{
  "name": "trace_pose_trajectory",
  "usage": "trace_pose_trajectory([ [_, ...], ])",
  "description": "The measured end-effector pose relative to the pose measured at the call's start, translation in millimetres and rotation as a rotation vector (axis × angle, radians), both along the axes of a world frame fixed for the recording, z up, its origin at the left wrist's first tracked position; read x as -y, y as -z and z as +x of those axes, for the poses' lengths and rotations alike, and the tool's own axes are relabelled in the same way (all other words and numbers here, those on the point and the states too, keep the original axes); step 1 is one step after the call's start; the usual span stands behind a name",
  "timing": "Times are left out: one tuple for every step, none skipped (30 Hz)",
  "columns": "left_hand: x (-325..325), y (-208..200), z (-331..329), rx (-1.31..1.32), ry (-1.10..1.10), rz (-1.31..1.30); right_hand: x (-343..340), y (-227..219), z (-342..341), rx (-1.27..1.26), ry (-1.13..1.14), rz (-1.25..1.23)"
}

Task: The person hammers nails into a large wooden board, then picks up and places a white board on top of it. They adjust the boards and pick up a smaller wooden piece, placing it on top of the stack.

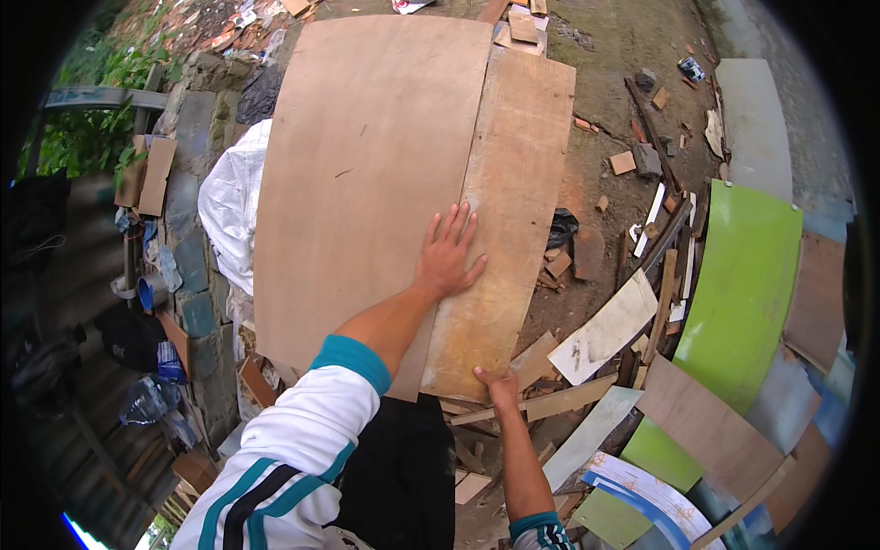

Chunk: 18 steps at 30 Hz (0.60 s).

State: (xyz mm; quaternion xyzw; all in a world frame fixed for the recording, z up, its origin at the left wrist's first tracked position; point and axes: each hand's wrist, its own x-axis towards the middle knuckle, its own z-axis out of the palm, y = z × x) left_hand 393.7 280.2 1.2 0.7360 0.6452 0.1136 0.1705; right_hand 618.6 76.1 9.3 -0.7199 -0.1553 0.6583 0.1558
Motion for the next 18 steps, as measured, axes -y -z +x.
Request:
trace_pose_trajectory([
  [0.4, 0.0, 0.9, 0.004, 0.007, -0.012, 0.8, 1.4, 0.7, -0.005, -0.016, 0.016],
  [0.0, 0.5, 1.2, -0.006, 0.009, -0.015, 1.9, 3.0, 1.7, -0.008, -0.029, 0.031],
  [-0.6, 1.1, 0.7, -0.015, 0.015, -0.018, 4.2, 4.2, 3.1, -0.011, -0.040, 0.045],
  [1.3, 2.4, -1.1, -0.028, 0.021, -0.025, 3.2, -0.4, 1.2, 0.017, -0.064, 0.033],
  [1.6, 3.1, -0.5, -0.034, 0.020, -0.030, -3.6, -10.4, -2.2, 0.049, -0.081, 0.022],
  [2.0, 4.0, -0.7, -0.041, 0.021, -0.036, -9.3, -16.8, -6.1, 0.082, -0.096, 0.009],
  [1.9, 3.7, 1.2, -0.041, 0.028, -0.040, -10.0, -19.6, -7.0, 0.102, -0.082, 0.028],
  [1.5, 3.3, 2.9, -0.050, 0.035, -0.034, -9.1, -21.4, -7.2, 0.124, -0.066, 0.045],
  [0.7, 3.1, 3.4, -0.059, 0.042, -0.028, -7.7, -22.8, -7.7, 0.146, -0.051, 0.061],
  [1.9, 2.9, 2.3, -0.071, 0.048, -0.025, -5.4, -24.7, -9.9, 0.190, -0.078, 0.061],
  [2.2, 3.8, 2.0, -0.085, 0.056, -0.011, -3.6, -26.5, -11.5, 0.236, -0.106, 0.061],
  [2.2, 5.0, 1.7, -0.098, 0.063, 0.003, -1.4, -28.6, -13.3, 0.282, -0.135, 0.058],
  [0.3, 3.7, 2.6, -0.116, 0.065, 0.001, 2.7, -28.6, -15.2, 0.312, -0.157, 0.039],
  [-1.1, 3.2, 5.2, -0.129, 0.066, 0.004, 5.8, -27.0, -15.9, 0.345, -0.179, 0.023],
  [1.6, 3.2, 7.5, -0.139, 0.075, -0.001, 10.3, -26.9, -16.6, 0.379, -0.204, 0.005],
  [1.1, 4.0, 3.8, -0.157, 0.074, 0.001, 9.3, -27.4, -21.6, 0.380, -0.234, -0.028],
  [0.9, 5.7, 4.7, -0.169, 0.067, 0.005, 7.4, -27.8, -21.2, 0.388, -0.269, -0.059],
  [2.2, 6.8, 4.5, -0.175, 0.077, 0.004, 6.7, -29.7, -20.2, 0.397, -0.307, -0.090],
])
